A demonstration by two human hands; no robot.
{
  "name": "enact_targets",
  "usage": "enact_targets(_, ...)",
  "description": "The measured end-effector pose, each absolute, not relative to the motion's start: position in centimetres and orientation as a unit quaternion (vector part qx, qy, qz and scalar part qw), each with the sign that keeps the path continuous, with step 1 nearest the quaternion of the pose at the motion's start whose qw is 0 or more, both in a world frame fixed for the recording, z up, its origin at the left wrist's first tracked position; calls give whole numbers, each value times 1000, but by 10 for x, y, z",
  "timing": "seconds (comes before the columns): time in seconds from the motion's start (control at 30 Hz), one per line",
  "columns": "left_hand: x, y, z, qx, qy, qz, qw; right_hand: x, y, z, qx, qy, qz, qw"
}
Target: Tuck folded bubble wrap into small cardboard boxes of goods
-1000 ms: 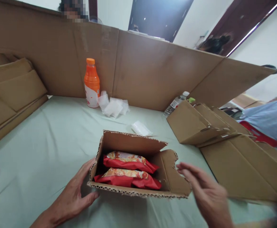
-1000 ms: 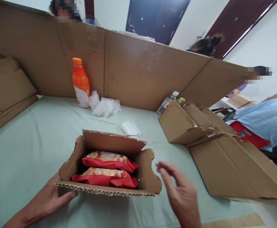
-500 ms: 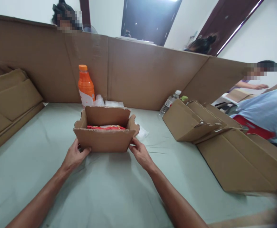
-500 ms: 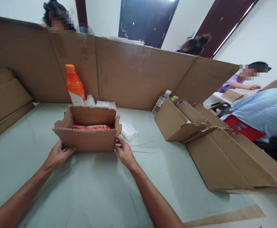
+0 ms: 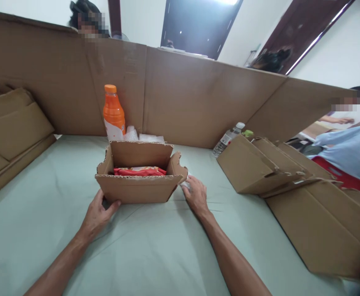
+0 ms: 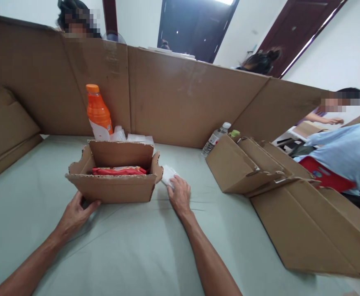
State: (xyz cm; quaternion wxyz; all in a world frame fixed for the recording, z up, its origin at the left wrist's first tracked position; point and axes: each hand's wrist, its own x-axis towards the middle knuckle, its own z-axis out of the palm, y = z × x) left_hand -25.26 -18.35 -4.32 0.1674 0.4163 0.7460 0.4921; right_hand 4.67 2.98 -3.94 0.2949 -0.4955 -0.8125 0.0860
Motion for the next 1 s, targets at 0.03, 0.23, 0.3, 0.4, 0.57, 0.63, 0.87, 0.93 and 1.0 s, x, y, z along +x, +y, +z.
enact_targets(0.03,-252,-184,-43,416,750,488,165,48,31,-39,-496,-811,87,299)
enact_targets(0.23,-247,-184,-38,404,751,495,167,95,-22,-15,-457,-840,105,274)
enact_targets(0.3,-245,-184,-37,394,755,493,175,114,-51,0,-407,-873,151,222)
enact_targets(0.4,-241,-183,-35,391,754,498,175,122,-80,24,-366,-887,221,175)
enact_targets(0.57,-238,-184,-36,394,746,516,148,76,-72,40,-397,-845,268,239)
enact_targets(0.63,-240,-182,-35,403,739,521,141,48,-62,36,-389,-838,298,240)
enact_targets(0.87,-253,-159,-34,395,735,536,130,5,-35,22,-374,-828,331,255)
enact_targets(0.93,-255,-155,-38,385,733,545,132,16,-30,20,-389,-833,303,252)
enact_targets(1.0,-256,-153,-42,373,723,566,137,36,-30,15,-418,-831,278,239)
